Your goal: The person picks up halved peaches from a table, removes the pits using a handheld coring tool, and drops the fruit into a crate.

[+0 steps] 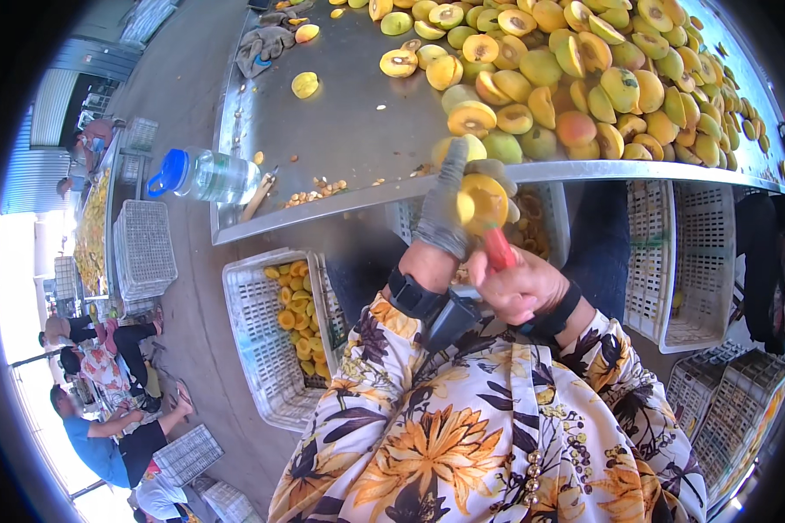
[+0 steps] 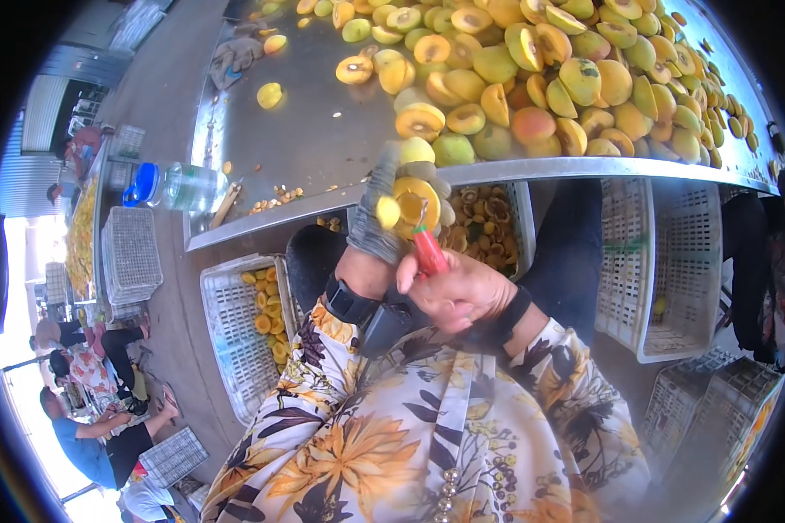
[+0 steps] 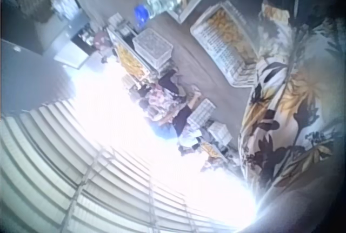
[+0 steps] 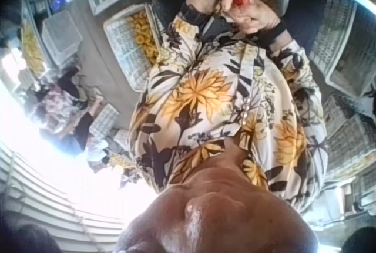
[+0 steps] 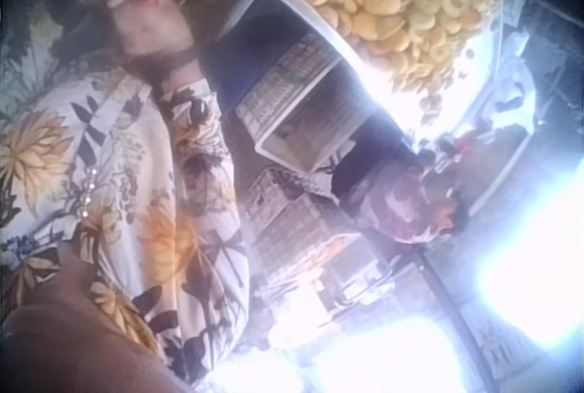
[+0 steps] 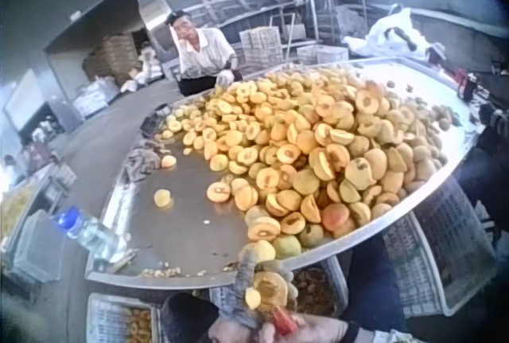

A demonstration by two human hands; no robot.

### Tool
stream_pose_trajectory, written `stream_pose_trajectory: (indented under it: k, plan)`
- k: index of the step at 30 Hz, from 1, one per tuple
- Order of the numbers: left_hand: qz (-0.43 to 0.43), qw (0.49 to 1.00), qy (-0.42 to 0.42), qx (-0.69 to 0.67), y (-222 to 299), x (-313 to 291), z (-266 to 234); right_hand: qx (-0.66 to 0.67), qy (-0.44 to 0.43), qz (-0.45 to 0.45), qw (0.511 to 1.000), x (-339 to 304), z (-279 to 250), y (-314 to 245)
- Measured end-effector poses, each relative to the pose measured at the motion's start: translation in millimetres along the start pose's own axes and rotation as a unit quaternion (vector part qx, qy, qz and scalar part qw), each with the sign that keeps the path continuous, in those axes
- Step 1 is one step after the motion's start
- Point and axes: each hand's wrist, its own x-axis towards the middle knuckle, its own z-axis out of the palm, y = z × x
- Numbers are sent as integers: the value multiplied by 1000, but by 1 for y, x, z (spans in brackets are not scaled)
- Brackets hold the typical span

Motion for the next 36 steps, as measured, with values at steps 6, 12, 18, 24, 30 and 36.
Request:
stream_pose_trajectory:
  k: [6, 12, 18, 24, 30, 36]
  plan:
    - [140, 980, 73, 125, -17, 24, -37, -126, 55, -69, 988, -26, -2, -16]
    - [386, 536, 100, 744, -1, -7, -121, -807, 278, -112, 508, -39, -51, -3]
    - [5, 545, 221, 809, 86, -77, -193, -814, 289, -129, 486, -33, -64, 6]
    - [262, 588, 178, 744, 55, 18, -68, -713, 368, -208, 560, -11, -40, 9]
    - [121, 554, 64, 821, 20, 81, -10, -667, 414, -216, 581, -24, -20, 12]
    - [255, 782, 35, 568, 29, 51, -41, -352, 424, -236, 800, -29, 2, -20]
